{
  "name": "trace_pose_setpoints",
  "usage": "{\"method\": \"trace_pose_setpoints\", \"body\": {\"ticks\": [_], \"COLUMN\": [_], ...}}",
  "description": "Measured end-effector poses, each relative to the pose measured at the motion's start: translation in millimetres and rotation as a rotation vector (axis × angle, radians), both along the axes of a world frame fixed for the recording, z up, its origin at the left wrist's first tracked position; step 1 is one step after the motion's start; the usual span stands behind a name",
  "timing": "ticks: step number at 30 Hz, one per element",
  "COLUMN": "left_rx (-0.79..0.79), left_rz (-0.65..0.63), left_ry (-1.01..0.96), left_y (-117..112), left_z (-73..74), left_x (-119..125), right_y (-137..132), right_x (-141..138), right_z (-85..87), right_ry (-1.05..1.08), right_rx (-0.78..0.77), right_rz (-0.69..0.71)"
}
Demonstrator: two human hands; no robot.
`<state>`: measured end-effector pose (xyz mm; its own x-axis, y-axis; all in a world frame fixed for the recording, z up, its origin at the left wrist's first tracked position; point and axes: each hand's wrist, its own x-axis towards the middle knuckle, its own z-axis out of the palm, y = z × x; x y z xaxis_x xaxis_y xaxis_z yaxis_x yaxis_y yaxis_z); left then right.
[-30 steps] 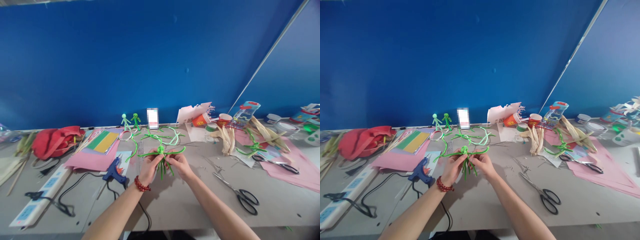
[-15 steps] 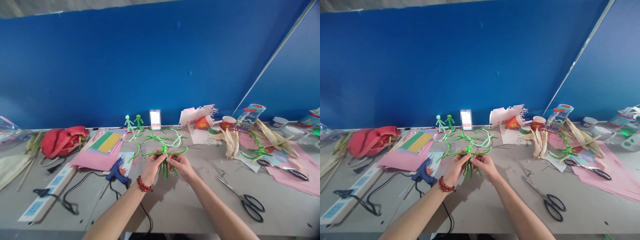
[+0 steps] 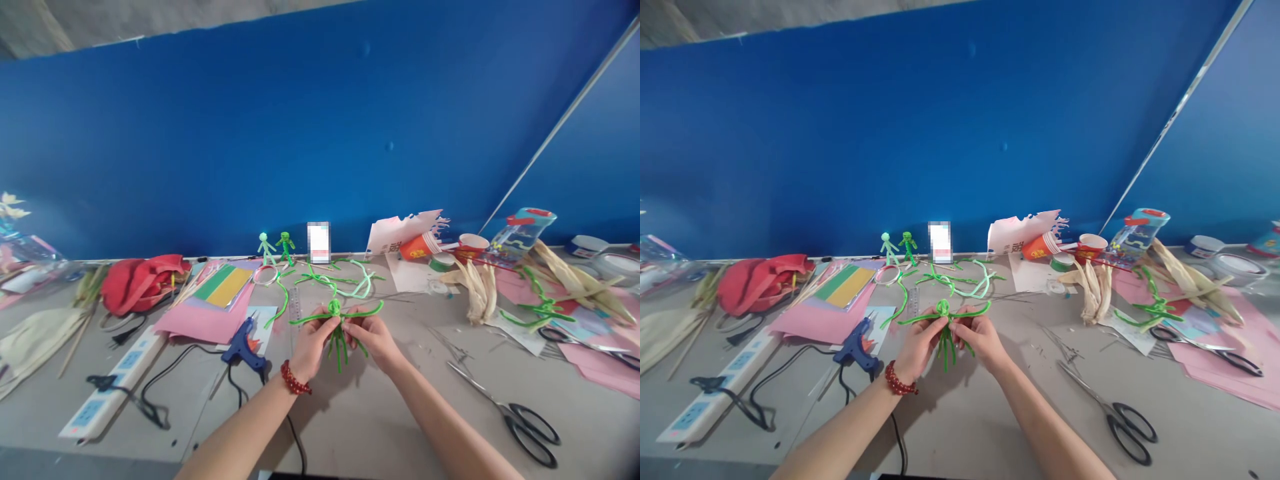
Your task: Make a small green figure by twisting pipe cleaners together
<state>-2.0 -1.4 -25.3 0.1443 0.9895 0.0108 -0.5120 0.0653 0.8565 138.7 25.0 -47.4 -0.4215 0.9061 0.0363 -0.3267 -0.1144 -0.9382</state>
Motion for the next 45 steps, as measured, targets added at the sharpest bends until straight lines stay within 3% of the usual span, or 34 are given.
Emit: {"method": "trace_pose_setpoints", "body": {"ticks": [8, 16, 45], "left_rx": [0.006, -0.030, -0.020], "left_rz": [0.037, 0.068, 0.140], "left_ry": [0.027, 0.024, 0.025], "left_y": [0.6, -3.2, 0.5], "left_z": [-12.2, -10.6, -17.1], "left_x": [-8.4, -10.1, -13.8], "right_y": [-2.1, -2.5, -4.2], "right_x": [-1.5, -2.1, -2.4], "right_z": [3.3, 4.9, 8.7], "right_ry": [-0.045, -0.082, -0.028], "right_rx": [0.036, 0.092, 0.018], "right_rz": [0.003, -0.004, -0.021]}}
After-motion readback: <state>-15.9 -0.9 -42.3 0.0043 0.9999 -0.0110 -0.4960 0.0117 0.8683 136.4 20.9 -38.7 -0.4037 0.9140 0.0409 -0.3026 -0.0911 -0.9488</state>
